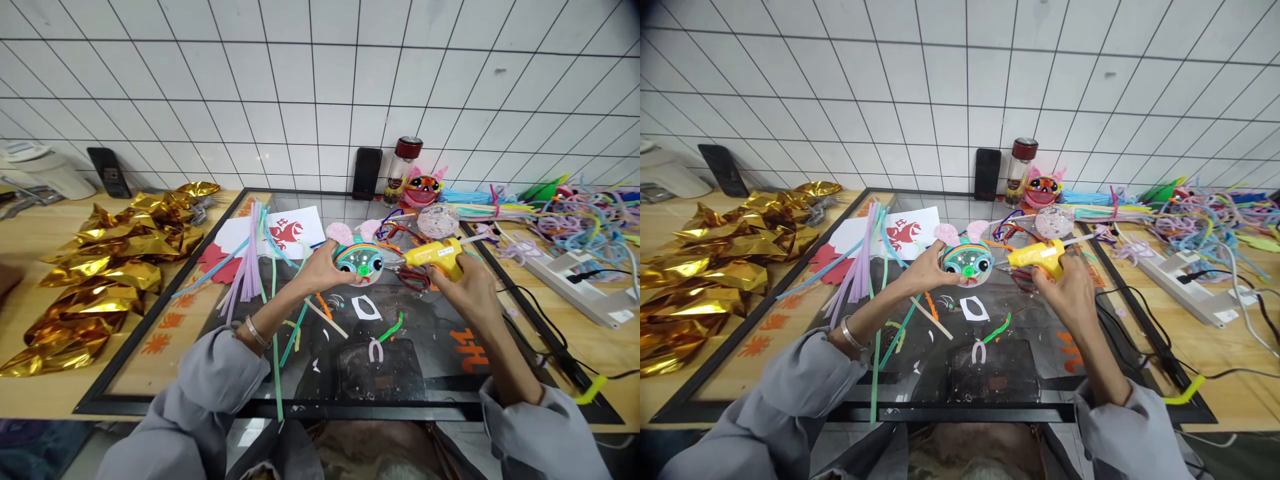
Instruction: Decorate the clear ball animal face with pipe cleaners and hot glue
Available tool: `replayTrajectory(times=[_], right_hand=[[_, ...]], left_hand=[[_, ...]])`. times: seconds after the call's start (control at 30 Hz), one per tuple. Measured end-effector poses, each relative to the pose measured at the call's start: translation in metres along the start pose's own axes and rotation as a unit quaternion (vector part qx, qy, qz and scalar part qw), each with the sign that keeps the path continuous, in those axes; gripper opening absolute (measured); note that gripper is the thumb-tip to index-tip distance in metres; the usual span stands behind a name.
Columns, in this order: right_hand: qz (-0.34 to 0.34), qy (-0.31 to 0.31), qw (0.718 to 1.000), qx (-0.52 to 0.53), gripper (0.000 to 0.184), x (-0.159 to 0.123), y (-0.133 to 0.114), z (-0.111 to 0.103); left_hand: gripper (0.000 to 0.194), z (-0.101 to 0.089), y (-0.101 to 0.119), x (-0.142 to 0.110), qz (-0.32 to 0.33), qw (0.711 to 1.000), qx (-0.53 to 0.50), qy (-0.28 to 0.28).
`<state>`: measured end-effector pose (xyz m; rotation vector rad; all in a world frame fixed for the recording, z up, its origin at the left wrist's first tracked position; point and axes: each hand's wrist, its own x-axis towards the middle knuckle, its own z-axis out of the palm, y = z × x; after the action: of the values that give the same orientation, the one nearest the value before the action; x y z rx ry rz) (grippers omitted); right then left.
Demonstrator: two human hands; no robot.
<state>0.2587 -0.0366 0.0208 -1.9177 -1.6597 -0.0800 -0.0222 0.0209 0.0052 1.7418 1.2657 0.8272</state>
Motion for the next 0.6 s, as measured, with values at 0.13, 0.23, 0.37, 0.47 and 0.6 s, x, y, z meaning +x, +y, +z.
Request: replayTrajectory(times=[0.13,0.23,0.37,0.47,0.6], right_hand=[[0.032,-0.093,0.994,-0.058,0.033,-0.025,0.029,0.002],[0.044,-0.120,0.987,-0.095,0.034,-0.043,0.037,0.012],[0.008,-0.151,0.976,-0.158,0.041,-0.056,0.032,0.014],[-0.039,-0.128,0.968,-0.212,0.048,-0.054,0.019,0.001],[-0.107,-0.049,0.993,-0.025,0.054,-0.029,-0.015,-0.010]], left_hand=[[0.074,0.000,-0.001,0.000,-0.018,1.000,0.017,-0.013],[0.073,0.000,0.001,-0.001,-0.022,0.999,0.026,-0.016],[0.072,-0.001,0.000,-0.001,-0.014,1.000,0.018,-0.009],[0.072,-0.001,-0.002,0.001,-0.007,1.000,0.015,-0.005],[0.077,-0.001,-0.005,0.002,-0.015,1.000,0.019,0.004]])
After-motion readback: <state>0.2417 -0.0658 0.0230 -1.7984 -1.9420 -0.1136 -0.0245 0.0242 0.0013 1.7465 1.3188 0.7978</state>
